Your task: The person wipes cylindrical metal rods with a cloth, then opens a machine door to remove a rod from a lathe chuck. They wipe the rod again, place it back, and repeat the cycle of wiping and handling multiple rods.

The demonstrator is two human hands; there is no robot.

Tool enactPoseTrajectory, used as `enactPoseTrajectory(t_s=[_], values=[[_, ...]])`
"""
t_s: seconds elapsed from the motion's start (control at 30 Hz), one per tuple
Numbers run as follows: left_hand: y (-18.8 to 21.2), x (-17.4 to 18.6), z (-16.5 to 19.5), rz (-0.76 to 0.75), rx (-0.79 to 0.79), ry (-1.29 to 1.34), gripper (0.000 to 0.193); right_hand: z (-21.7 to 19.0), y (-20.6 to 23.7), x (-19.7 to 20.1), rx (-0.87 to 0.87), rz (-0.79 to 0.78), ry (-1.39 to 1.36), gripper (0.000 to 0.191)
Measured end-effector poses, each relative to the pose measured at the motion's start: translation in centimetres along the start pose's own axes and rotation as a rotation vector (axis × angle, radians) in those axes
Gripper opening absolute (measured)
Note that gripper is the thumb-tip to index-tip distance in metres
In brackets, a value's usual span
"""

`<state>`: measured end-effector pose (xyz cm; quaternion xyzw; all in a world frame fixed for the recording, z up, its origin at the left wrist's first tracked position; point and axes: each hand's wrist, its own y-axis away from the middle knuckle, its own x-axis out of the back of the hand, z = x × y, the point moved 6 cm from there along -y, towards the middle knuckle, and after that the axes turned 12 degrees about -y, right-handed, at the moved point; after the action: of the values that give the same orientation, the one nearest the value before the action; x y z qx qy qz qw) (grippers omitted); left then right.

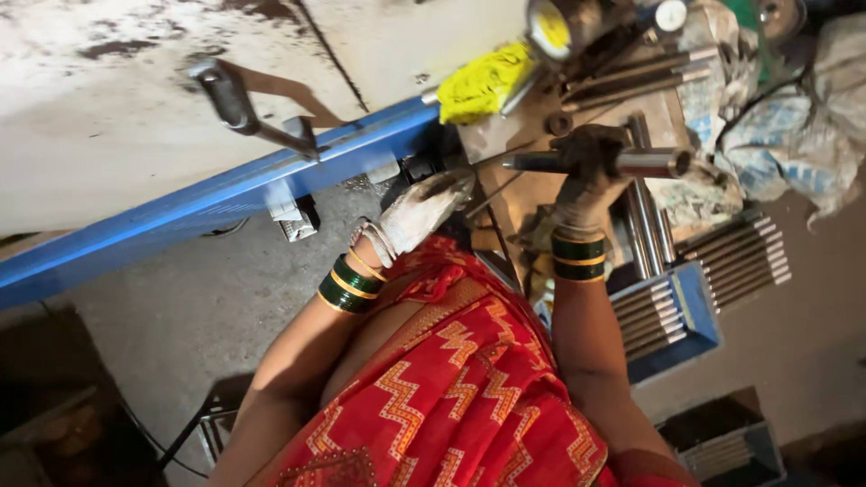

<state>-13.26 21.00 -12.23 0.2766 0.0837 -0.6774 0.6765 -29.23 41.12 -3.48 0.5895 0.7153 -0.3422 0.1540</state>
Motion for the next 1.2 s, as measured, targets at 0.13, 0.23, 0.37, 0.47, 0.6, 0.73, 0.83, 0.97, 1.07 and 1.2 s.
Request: enactPoseTrajectory(t_s=[0.13,0.23,0.37,0.47,0.6,0.73,0.83,0.97,1.07,1.2], values=[[1.2,2.7,1.3,0.002,-0.060,0.197,0.056,5.0,0.1,-2.8,-0.037,-0.065,0.125,0.016],[2.2,3.9,3.4,0.037,-0.072,0.119,0.054,7.7,0.6,-3.4,-0.079,-0.108,0.224,0.019],[3.9,3.9,8.6,0.135,-0.103,-0.474,0.049,10.2,0.6,-3.5,-0.121,-0.115,0.255,0.017],[5.2,3.5,12.4,0.202,-0.059,-0.839,0.051,11.3,0.6,-3.6,-0.125,-0.108,0.263,0.016],[6.2,3.6,15.3,0.229,-0.003,-1.082,0.062,12.5,1.3,-4.2,-0.095,-0.149,0.308,0.020],[5.4,3.7,16.3,0.234,-0.044,-1.214,0.067,12.9,2.0,-4.4,-0.166,-0.071,0.353,0.023],[4.4,3.3,16.9,0.244,-0.136,-1.339,0.072,12.5,1.7,-4.9,-0.140,-0.022,0.417,0.026],[2.6,1.1,18.1,0.247,-0.327,-1.386,0.078,11.8,1.8,-5.2,-0.122,-0.134,0.481,0.023],[0.9,-1.2,18.3,0.175,-0.373,-1.425,0.084,12.2,2.3,-4.3,-0.134,-0.147,0.359,0.032],[-1.2,-3.5,18.1,0.150,-0.448,-1.433,0.078,16.9,2.4,-1.6,-0.317,0.433,-0.565,0.058]])
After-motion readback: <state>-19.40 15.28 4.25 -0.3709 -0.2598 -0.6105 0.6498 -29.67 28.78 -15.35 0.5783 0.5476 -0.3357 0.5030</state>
